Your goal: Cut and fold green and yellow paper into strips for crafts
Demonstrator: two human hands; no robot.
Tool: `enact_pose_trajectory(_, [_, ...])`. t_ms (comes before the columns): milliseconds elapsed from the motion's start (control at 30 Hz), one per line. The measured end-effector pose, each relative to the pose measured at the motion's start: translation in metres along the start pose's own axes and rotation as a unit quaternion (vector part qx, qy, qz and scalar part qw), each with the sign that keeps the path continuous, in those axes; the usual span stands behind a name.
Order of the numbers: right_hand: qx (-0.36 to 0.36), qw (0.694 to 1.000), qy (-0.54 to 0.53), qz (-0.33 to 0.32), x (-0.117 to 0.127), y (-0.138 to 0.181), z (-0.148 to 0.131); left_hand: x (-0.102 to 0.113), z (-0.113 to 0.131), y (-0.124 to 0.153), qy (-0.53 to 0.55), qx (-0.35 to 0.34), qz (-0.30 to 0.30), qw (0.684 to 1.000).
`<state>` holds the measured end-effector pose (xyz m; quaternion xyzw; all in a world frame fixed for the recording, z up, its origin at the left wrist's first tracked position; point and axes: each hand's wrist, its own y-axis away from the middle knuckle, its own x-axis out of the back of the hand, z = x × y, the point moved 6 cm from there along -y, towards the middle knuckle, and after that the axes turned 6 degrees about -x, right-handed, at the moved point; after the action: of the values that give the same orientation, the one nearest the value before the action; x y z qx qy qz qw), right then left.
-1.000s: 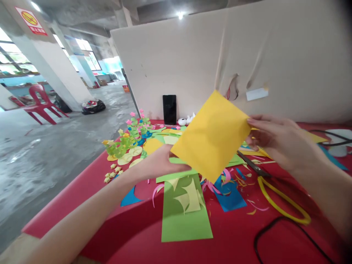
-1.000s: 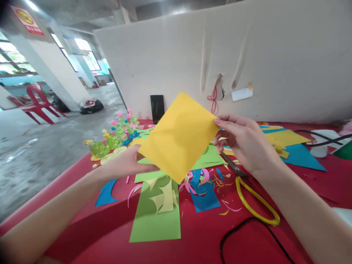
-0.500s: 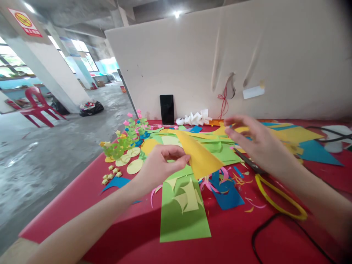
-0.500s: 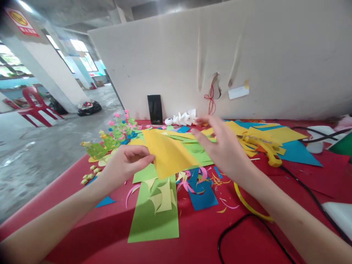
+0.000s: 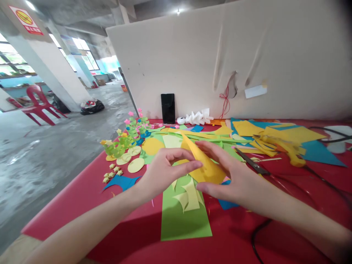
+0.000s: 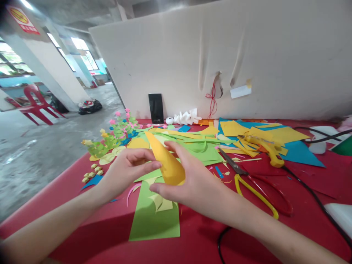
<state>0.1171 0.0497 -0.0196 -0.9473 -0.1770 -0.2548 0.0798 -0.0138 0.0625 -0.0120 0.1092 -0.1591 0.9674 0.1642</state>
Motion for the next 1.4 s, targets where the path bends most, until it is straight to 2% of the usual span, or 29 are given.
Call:
enact_pose_trajectory(200, [-0.048,0.985,-0.162,-0.031,0.009,-0.006,0.004,0.011,0.001,0.001,0.096,-0.05,0.059,0.992])
enact_pose_trajectory(333, [-0.064,0.927,-0.37,0.007,0.026,-0.02,0.018,0.022,0.006,0.004,0.175,-0.098,0.099,0.975])
enact_pose_trajectory(400, [-0.063,0.906,-0.418,0.03,0.033,-0.026,0.025,0.026,0.013,0.006,0.189,-0.136,0.111,0.966])
enact_pose_trajectory(500, [-0.093,0.885,-0.456,-0.028,0.027,-0.033,0.031,0.028,0.019,0.008,0.184,-0.178,0.114,0.96])
enact_pose_trajectory(600, [-0.145,0.869,-0.461,-0.108,0.013,-0.034,0.034,0.026,0.017,0.009,0.15,-0.18,0.085,0.968])
enact_pose_trajectory(667, [-0.164,0.869,-0.454,-0.112,0.012,-0.033,0.036,0.022,0.014,0.009,0.132,-0.169,0.054,0.975])
enact_pose_trajectory(767, [-0.161,0.875,-0.455,-0.049,0.024,-0.034,0.041,0.016,0.016,0.008,0.146,-0.171,0.011,0.974])
enact_pose_trajectory(833, [-0.139,0.879,-0.456,0.028,0.04,-0.035,0.045,0.018,0.022,0.007,0.172,-0.193,0.026,0.966])
enact_pose_trajectory(900, [-0.115,0.878,-0.453,0.102,0.056,-0.034,0.047,0.028,0.024,0.004,0.192,-0.201,0.092,0.956])
enact_pose_trajectory(1000, [-0.085,0.876,-0.441,0.175,0.074,-0.034,0.046,0.046,0.015,-0.001,0.189,-0.163,0.206,0.946])
enact_pose_trajectory(1100, [-0.051,0.873,-0.425,0.233,0.087,-0.034,0.044,0.057,0.008,-0.005,0.174,-0.181,0.255,0.934])
enact_pose_trajectory(1167, [-0.031,0.871,-0.418,0.256,0.092,-0.034,0.045,0.058,0.009,-0.004,0.159,-0.235,0.25,0.926])
enact_pose_trajectory(1233, [-0.027,0.872,-0.414,0.259,0.091,-0.034,0.046,0.053,0.013,-0.002,0.123,-0.273,0.216,0.929])
enact_pose_trajectory(1400, [-0.056,0.883,-0.426,0.187,0.069,-0.032,0.042,0.026,0.023,0.006,0.001,-0.26,0.066,0.963])
